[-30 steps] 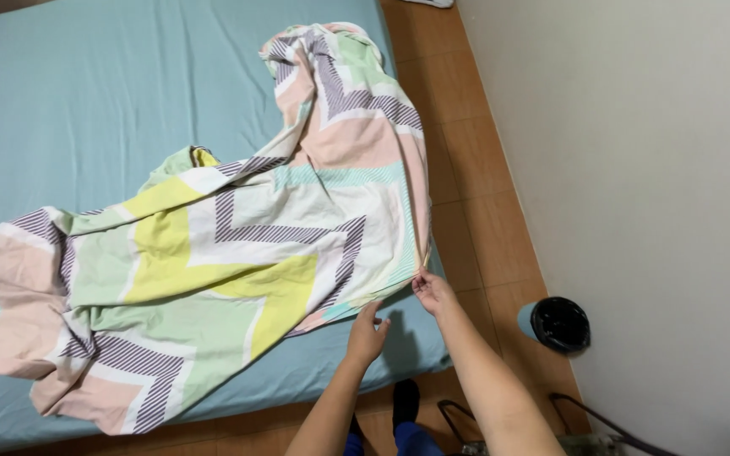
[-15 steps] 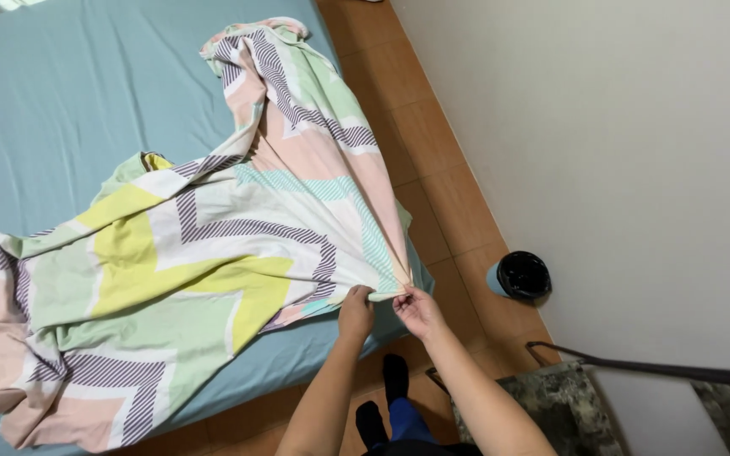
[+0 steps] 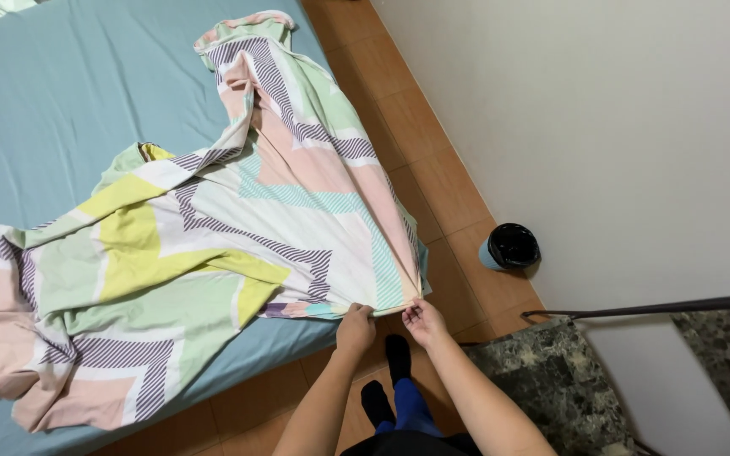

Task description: The person picks up a folded patterned blanket from a shelf, unfolds it on the bed, and spreads it over the mattress. The person smooths the blanket and adjusts its position to cover the bed evenly.

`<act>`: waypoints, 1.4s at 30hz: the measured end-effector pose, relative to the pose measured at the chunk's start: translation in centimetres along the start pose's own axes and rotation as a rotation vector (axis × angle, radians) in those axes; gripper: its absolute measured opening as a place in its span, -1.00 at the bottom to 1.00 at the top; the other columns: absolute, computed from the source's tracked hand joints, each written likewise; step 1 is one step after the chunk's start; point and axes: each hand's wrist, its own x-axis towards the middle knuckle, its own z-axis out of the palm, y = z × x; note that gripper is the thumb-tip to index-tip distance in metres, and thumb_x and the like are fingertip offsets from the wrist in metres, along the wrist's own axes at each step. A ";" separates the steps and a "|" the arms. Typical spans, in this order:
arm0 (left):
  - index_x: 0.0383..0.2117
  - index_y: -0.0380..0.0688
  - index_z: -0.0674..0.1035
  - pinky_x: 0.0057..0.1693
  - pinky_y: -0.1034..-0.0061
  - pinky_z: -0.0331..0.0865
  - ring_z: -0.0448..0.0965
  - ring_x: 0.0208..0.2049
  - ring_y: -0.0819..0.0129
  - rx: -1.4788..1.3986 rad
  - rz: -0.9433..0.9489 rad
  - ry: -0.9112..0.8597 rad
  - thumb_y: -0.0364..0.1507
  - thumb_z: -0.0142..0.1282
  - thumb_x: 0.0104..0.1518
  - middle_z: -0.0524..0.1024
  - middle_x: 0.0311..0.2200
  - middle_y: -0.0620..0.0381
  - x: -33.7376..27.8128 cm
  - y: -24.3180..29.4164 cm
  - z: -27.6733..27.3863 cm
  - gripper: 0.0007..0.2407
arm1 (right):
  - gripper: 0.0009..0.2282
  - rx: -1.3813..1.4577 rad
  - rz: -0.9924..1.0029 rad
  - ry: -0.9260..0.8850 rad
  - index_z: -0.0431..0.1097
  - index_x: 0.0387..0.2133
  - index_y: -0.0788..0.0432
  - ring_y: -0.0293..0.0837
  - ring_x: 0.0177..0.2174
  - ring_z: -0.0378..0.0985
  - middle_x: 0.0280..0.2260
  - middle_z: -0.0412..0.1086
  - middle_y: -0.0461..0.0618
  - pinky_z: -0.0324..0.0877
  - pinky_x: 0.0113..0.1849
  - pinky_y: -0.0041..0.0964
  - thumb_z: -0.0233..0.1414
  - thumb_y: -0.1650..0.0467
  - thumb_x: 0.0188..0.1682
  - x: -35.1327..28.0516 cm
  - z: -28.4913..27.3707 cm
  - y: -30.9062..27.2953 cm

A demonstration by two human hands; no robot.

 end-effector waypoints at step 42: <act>0.08 -0.09 0.52 0.10 0.19 0.41 0.52 0.00 -0.10 -0.121 0.172 0.174 -0.31 0.16 0.13 0.50 0.00 -0.17 -4.1 4.6 -12.2 -0.63 | -0.83 -0.498 0.028 -0.247 0.39 -0.07 0.05 -0.13 -0.34 0.52 -0.30 0.46 -0.06 0.47 -0.29 -0.21 -0.01 0.38 0.10 -10.8 10.9 -1.3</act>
